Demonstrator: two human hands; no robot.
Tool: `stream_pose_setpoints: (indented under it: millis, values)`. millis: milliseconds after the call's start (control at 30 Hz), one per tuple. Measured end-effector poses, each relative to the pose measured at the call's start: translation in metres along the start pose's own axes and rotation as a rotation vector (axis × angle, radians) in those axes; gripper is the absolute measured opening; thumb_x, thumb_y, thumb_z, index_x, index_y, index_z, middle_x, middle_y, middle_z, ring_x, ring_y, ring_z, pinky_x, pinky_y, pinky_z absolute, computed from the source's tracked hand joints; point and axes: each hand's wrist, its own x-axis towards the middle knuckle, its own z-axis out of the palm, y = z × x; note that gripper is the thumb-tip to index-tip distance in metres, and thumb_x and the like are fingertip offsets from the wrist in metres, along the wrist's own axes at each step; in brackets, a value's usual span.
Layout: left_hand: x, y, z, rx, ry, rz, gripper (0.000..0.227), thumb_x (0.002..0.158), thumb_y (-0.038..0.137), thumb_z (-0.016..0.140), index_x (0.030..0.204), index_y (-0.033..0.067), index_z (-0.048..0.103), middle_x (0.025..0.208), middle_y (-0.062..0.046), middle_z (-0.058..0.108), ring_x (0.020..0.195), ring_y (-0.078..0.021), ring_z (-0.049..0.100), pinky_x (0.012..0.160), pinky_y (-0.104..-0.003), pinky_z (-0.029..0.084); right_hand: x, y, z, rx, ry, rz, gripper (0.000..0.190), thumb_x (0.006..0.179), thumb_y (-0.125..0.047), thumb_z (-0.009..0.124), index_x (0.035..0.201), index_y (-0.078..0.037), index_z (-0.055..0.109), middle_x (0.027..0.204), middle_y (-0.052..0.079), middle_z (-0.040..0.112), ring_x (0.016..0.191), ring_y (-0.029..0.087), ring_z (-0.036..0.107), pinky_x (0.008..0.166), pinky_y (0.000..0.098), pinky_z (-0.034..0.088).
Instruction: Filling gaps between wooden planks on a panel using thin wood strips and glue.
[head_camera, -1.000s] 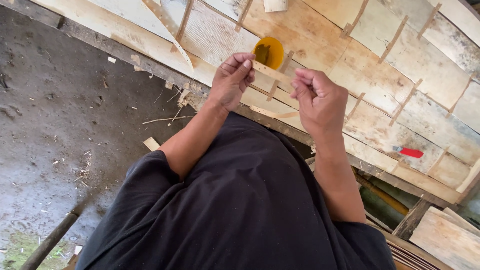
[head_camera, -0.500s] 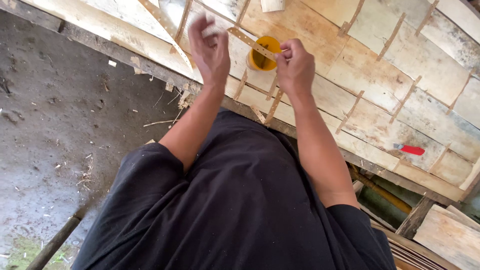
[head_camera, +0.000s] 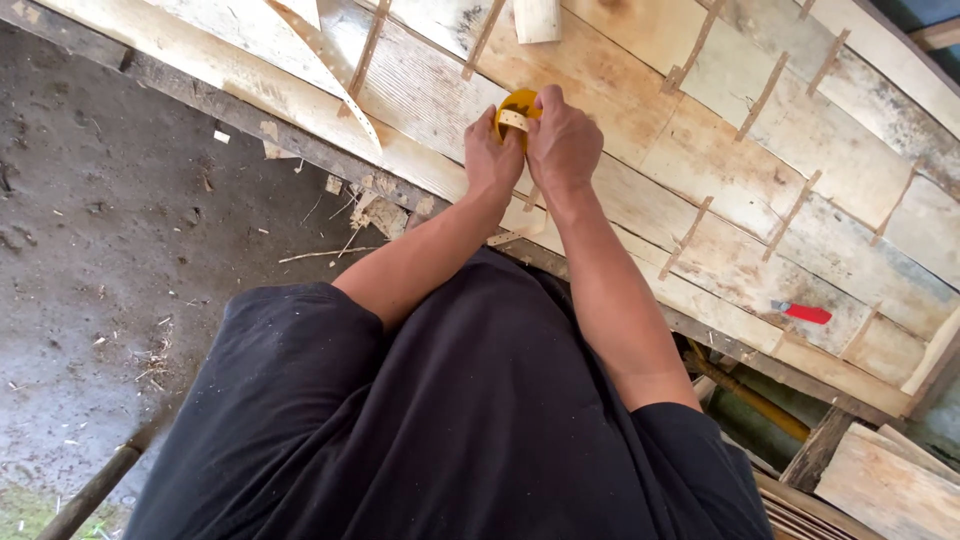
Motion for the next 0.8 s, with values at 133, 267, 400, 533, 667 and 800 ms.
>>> stream_pose_setpoints:
  millis: [133,267,400,533,667,800]
  values:
    - [-0.003,0.022,-0.007,-0.073,0.031,-0.126,0.05,0.088,0.017,0.071,0.135,0.0023,0.064,0.124,-0.024,0.068,0.113,-0.0311,0.068,0.096,-0.036,0.053,-0.01,0.0,0.007,0.0,0.007,0.039,0.024,0.09,-0.023,0.076,0.104,-0.015,0.059,0.078,0.01,0.073,0.073,0.035,0.071,0.064,0.0491,0.053]
    - [-0.006,0.027,-0.008,-0.16,0.021,-0.199,0.049,0.084,0.012,0.068,0.132,0.0034,0.066,0.116,-0.021,0.074,0.102,-0.0267,0.075,0.086,-0.033,0.058,-0.018,0.004,0.012,0.058,0.018,0.054,0.026,0.086,-0.023,0.077,0.102,-0.015,0.059,0.079,0.01,0.073,0.074,0.035,0.071,0.063,0.0489,0.053]
    - [-0.009,0.033,-0.008,-0.137,0.038,-0.205,0.048,0.084,0.009,0.068,0.132,0.0042,0.067,0.114,-0.021,0.076,0.101,-0.0263,0.076,0.086,-0.032,0.058,-0.023,0.004,0.01,0.127,0.031,0.11,0.023,0.089,-0.022,0.076,0.102,-0.014,0.058,0.078,0.01,0.073,0.075,0.036,0.071,0.064,0.0495,0.053]
    - [-0.007,0.029,-0.005,-0.099,0.035,-0.235,0.049,0.083,0.01,0.071,0.131,0.0052,0.067,0.115,-0.02,0.075,0.102,-0.0263,0.075,0.087,-0.032,0.057,-0.025,0.005,0.011,0.178,0.062,0.13,0.02,0.09,-0.021,0.074,0.101,-0.014,0.058,0.077,0.011,0.072,0.075,0.037,0.07,0.064,0.0501,0.052]
    - [-0.008,0.034,-0.007,-0.119,0.039,-0.279,0.051,0.08,0.008,0.069,0.132,0.0069,0.068,0.116,-0.018,0.075,0.103,-0.0246,0.076,0.087,-0.032,0.059,-0.025,0.002,0.007,0.177,0.025,0.139,0.02,0.09,-0.02,0.073,0.1,-0.013,0.057,0.076,0.011,0.072,0.074,0.037,0.07,0.064,0.0501,0.052]
    - [-0.011,0.061,-0.02,-0.1,0.034,-0.384,0.052,0.077,0.008,0.071,0.128,0.0135,0.071,0.115,-0.015,0.076,0.101,-0.0239,0.075,0.088,-0.032,0.057,-0.026,0.0,0.003,0.169,0.017,0.137,0.021,0.089,-0.02,0.074,0.099,-0.013,0.057,0.076,0.011,0.072,0.074,0.036,0.07,0.064,0.0497,0.052]
